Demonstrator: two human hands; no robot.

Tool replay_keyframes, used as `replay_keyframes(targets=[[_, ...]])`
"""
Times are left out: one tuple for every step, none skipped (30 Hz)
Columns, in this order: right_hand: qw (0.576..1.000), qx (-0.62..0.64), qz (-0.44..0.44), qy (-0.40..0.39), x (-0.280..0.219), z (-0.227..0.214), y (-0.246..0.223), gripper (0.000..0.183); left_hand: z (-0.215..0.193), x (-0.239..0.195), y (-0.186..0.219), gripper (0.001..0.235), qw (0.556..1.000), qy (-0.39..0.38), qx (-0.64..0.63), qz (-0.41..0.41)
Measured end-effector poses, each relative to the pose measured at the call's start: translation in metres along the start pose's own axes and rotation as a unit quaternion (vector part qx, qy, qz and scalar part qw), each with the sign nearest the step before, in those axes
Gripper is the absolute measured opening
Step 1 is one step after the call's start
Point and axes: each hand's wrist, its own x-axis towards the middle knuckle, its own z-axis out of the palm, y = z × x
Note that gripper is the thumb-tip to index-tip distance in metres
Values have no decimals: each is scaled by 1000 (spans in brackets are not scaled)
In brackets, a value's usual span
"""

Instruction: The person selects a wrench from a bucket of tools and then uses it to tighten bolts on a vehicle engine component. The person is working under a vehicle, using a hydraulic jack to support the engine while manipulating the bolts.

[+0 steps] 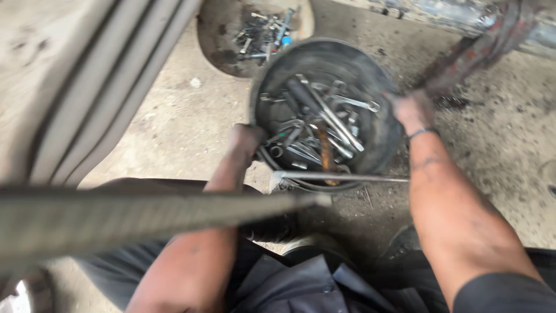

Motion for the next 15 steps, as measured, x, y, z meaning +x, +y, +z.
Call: replay_keyframes(targets=[[999,-4,-43,-6,9,1,-26,77,-15,-3,-6,28,996,18,-85,5],[996,-9,-84,-16,10,3,-48,80,-33,-5,-18,25,985,36,-167,9],[988,77,-137,9,9,2,-71,72,-56,-4,-30,22,976,61,-206,-22],[969,164,-182,33,3,1,-90,65,-81,-5,-43,19,966,83,-241,-53],[977,168,-133,-9,-4,0,-106,63,-105,-8,-57,20,952,95,-280,-84],[981,171,-82,-46,-6,-5,-122,62,-129,-12,-66,20,936,104,-319,-110],[981,174,-32,-83,-7,-8,-131,60,-147,-17,-75,22,917,113,-358,-135],[983,158,-64,-68,-12,-9,-130,58,-154,-23,-83,24,896,121,-395,-161],[984,148,-87,-55,-12,-6,-127,57,-156,-28,-90,28,872,112,-455,-140],[984,144,-92,-45,-15,-1,-119,57,-154,-29,-91,26,864,94,-479,-123],[985,143,-91,-40,-15,6,-111,56,-151,-27,-89,26,861,78,-491,-108],[987,138,-79,-35,-20,12,-94,55,-141,-20,-84,25,867,54,-486,-93],[987,139,-78,-33,-24,20,-85,54,-137,-16,-82,24,886,45,-454,-77],[988,131,-71,-39,-28,24,-76,53,-131,-9,-76,24,907,35,-415,-59],[989,128,-54,-47,-36,26,-68,52,-125,-1,-71,24,924,29,-378,-43]])
